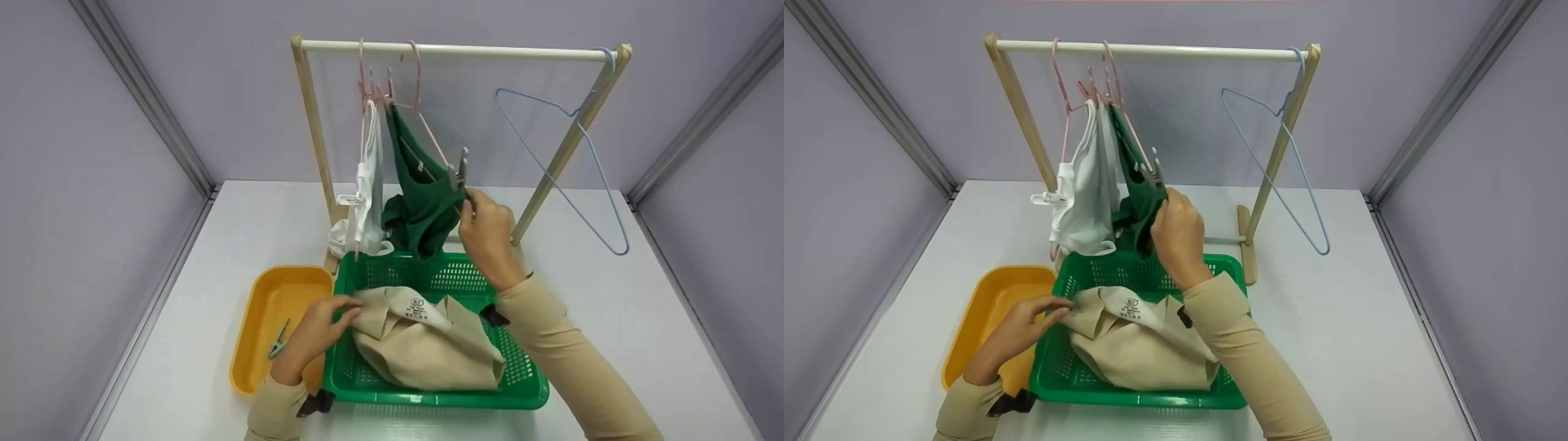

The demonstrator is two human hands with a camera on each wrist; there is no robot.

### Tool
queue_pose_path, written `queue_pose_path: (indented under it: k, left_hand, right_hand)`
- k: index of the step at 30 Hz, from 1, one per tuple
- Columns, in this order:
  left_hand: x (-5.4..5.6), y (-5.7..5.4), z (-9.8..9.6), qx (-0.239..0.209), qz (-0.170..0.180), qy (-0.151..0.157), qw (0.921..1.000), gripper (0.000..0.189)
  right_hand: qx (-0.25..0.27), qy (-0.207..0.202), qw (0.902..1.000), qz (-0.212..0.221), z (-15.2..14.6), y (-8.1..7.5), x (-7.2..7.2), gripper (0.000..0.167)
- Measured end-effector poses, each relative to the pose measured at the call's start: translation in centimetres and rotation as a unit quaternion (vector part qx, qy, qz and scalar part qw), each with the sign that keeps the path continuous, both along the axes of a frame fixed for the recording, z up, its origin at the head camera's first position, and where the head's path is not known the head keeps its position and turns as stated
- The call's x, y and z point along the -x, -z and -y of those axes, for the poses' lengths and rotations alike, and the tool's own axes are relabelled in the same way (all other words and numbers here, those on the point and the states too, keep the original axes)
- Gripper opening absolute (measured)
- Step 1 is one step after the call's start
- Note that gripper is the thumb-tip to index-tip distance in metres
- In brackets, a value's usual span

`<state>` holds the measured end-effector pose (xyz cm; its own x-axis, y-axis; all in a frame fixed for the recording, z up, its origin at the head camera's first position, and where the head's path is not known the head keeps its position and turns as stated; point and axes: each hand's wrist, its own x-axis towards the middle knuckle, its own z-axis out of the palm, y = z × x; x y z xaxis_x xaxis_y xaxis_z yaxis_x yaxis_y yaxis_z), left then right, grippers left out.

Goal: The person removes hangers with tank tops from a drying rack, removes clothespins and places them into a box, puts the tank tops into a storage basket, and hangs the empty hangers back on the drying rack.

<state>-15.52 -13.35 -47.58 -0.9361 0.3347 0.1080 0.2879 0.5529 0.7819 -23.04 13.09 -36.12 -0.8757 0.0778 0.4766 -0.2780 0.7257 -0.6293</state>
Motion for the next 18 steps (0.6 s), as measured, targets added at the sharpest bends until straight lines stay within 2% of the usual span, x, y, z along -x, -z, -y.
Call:
queue_pose_path:
  k: [8,18]
  left_hand:
    - [0.0,-0.1,0.1,0.0,0.013,0.0,0.9999,0.024]
    - [-0.2,-0.2,0.1,0.005,-0.001,-0.002,1.0,0.024]
  right_hand:
    - [-0.012,0.039,0.9987,0.031,-1.3,-0.4,1.1,0.028]
    - [-0.065,0.072,0.995,0.022,-1.8,-0.6,1.4,0.026]
